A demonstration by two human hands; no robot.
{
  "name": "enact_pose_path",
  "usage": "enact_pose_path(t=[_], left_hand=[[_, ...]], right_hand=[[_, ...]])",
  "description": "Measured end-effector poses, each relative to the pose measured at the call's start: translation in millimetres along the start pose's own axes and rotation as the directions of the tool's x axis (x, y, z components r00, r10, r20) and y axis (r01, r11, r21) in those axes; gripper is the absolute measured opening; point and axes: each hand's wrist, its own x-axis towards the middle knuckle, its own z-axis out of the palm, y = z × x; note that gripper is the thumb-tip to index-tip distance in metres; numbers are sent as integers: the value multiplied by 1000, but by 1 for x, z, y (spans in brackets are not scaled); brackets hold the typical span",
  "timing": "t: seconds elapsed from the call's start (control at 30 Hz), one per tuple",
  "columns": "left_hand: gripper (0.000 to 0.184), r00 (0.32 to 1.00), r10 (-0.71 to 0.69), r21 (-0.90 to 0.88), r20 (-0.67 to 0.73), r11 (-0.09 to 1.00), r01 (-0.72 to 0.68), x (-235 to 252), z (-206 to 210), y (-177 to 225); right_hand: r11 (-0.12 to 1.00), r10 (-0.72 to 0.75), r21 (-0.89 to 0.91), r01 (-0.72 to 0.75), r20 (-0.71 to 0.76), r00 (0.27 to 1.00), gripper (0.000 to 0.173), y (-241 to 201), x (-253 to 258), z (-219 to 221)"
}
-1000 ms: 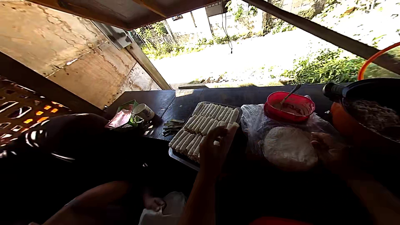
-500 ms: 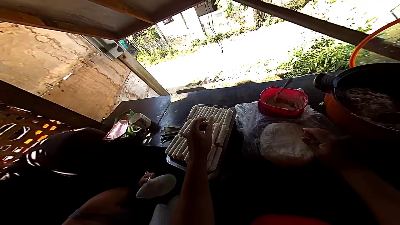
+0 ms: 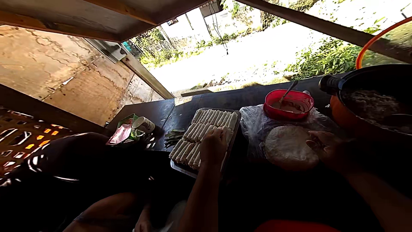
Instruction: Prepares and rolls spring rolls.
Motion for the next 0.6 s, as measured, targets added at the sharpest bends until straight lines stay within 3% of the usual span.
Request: enact_pose_path(t=[0.13, 0.33, 0.43, 0.5, 0.6], left_hand=[[26, 999, 43, -4, 9, 999, -43, -9, -2, -5], [29, 987, 34, -60, 157, 998, -25, -5, -13, -8], [34, 976, 57, -182, 211, 983, -18, -3, -26, -15], [33, 991, 31, -262, 131, 965, 5, -5, -40, -19], [30, 991, 49, -316, -125, 945, -86, -18, -46, -13]], right_hand=[[1000, 6, -10, -6, -3, 1000, 55, -2, 0, -1], [1000, 9, -22, -8, 9, 1000, 55, -2, 0, 0], [1000, 7, -27, -7, 15, 1000, 56, -2, 0, -3], [999, 4, -35, -3, 18, 1000, 55, -1, 0, -5], [997, -60, -47, 60, -6, 998, 49, -4, 0, -1]])
